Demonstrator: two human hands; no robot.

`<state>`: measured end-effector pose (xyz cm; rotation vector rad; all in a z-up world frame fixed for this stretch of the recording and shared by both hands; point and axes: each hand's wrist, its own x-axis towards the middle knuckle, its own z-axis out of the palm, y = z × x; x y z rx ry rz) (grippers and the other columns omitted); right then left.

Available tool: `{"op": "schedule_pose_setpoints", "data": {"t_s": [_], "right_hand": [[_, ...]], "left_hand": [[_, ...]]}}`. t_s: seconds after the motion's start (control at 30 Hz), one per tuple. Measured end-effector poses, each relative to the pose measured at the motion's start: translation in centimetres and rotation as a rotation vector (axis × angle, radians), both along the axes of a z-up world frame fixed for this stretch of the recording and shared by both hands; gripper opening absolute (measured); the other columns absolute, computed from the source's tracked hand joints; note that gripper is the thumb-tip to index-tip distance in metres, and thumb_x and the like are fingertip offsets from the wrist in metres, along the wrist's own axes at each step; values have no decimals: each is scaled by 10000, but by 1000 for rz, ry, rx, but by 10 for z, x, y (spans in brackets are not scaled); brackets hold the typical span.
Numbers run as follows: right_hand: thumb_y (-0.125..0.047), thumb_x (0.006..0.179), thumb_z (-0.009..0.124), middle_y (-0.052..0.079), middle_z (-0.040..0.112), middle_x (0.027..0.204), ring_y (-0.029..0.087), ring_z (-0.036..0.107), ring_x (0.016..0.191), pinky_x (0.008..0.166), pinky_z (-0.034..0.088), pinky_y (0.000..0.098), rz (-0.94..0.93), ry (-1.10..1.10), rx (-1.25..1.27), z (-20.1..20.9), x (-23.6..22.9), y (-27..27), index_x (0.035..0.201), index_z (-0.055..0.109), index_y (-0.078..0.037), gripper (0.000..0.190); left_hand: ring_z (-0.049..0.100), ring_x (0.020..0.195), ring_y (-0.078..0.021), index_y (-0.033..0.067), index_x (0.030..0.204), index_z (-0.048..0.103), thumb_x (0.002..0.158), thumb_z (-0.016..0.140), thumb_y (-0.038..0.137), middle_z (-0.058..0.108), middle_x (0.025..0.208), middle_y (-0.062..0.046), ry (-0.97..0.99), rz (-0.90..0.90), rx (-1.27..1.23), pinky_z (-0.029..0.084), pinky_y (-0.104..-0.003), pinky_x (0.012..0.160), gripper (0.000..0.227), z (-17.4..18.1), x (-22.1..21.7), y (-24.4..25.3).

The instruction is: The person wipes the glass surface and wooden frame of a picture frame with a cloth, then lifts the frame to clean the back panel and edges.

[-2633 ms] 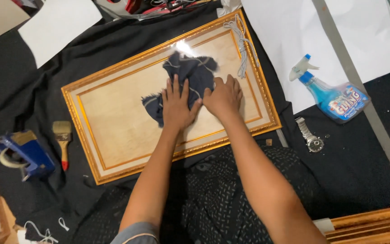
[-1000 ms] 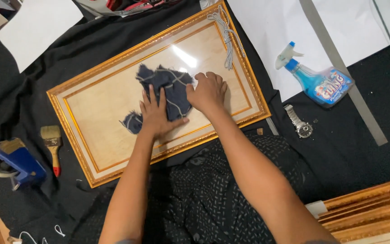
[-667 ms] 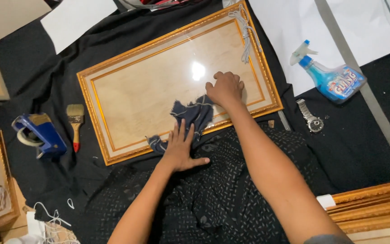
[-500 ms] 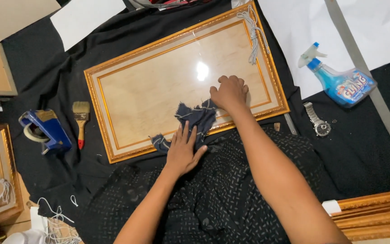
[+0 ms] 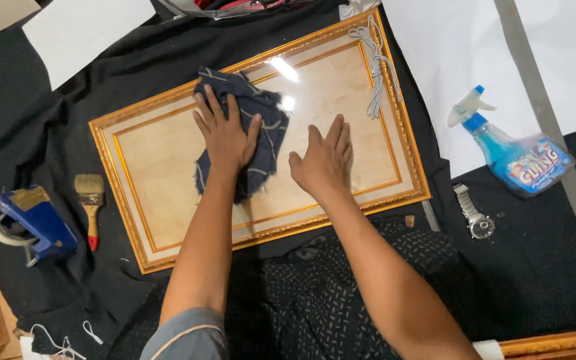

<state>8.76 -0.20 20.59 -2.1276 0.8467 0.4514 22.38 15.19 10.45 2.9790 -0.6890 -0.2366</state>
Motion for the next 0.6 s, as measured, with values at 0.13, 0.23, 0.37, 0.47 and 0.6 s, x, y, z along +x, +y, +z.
{"op": "schedule_pose_setpoints", "data": {"t_s": [0.13, 0.23, 0.37, 0.47, 0.6], "right_hand": [[-301, 945, 639, 343, -27, 1662, 503, -50, 1554, 1228, 80, 644, 15, 18, 12, -5, 8, 0, 1548, 397, -17, 709], [-286, 939, 643, 342, -20, 1661, 507, -49, 1551, 1216, 79, 650, 12, 13, -1, -11, 7, 2, 1544, 413, -23, 698], [-253, 946, 624, 348, -3, 1654, 513, -18, 1549, 1216, 112, 653, 2, -30, -32, -13, 4, 2, 1532, 426, -13, 664], [-238, 933, 658, 382, 5, 1636, 545, 0, 1533, 1202, 121, 664, 10, -117, -79, -14, -3, 7, 1517, 437, 22, 676], [-284, 915, 683, 374, 8, 1635, 536, 21, 1535, 1201, 136, 665, 105, -256, -192, -20, -19, 27, 1514, 452, 8, 705]], "left_hand": [[-123, 1549, -442, 98, 1659, 296, 1078, 327, 723, -46, 1702, -232, -96, 82, -56, -87, -607, 1244, 854, -15, 32, -10], [-128, 1545, -454, 120, 1680, 221, 1056, 377, 729, -60, 1695, -251, -87, 94, -61, -76, -632, 1245, 886, -10, 18, -10], [-24, 1564, -474, 133, 1667, 247, 999, 496, 667, 15, 1702, -273, -49, -51, -72, 61, -670, 1237, 892, 3, -39, 7], [-1, 1568, -472, 153, 1653, 263, 963, 443, 739, 36, 1704, -270, 50, -104, -69, 87, -680, 1228, 923, 16, -95, 27], [-27, 1571, -459, 187, 1657, 213, 942, 403, 769, 2, 1711, -248, 194, -87, -47, 42, -662, 1240, 942, 40, -166, 48]]}}
